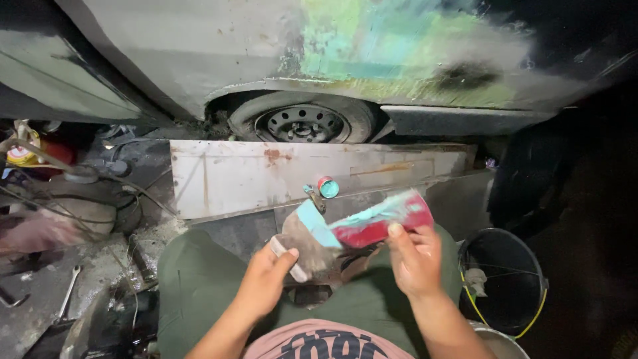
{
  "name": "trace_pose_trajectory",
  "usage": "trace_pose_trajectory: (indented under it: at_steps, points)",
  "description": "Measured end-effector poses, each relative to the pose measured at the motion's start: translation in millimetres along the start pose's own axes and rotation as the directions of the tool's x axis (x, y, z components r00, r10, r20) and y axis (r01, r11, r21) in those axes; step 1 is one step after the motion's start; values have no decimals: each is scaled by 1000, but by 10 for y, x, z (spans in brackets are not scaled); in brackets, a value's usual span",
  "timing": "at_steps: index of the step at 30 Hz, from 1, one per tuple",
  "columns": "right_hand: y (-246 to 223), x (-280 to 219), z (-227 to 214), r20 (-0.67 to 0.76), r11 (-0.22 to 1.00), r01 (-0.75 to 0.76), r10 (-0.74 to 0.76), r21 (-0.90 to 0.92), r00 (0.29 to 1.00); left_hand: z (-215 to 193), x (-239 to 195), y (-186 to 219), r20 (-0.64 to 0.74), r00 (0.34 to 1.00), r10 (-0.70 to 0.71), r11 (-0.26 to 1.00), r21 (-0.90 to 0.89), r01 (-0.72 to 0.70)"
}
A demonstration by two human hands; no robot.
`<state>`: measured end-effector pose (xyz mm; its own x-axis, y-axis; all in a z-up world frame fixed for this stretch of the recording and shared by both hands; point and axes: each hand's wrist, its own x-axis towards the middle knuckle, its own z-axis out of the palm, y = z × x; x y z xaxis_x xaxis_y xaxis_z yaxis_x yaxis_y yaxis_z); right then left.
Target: The person scoops a light blue paste from a container onto a metal scraper using a small tool, then spreads the paste onto a red plastic card. They use the red card to apply the filler to the car's front bumper, smoothing it over the surface.
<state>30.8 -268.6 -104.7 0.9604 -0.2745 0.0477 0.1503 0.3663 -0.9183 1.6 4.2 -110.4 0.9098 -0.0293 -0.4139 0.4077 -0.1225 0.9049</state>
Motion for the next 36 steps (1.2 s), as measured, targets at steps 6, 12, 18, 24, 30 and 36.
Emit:
trace_pose_trajectory:
  at_steps: [6,12,18,24,30,36]
  points:
    - [-889,243,493,824,482,862,-416,-159,384,207,-208,314,200,934,-297,492,-806,329]
    - [-836,225,528,868,461,886,-416,-57,272,239,-533,802,253,922,-292,442,-820,364]
    - [-663,87,276,840,421,902,-450,-99,302,273,-653,1063,255,893,-370,349,-853,388]
    - [-609,45,98,835,458,882,-438,-111,333,388,-559,731,183,933,-311,334,-898,287]
    - [-662,-82,69,842,327,923,-423,-204,335,303,-490,631,130,949,-288,381,-893,238]
    - [-285,-194,-55,689,520,774,-410,-361,597,35,-534,1137,-129,975,-182,476,-879,-28]
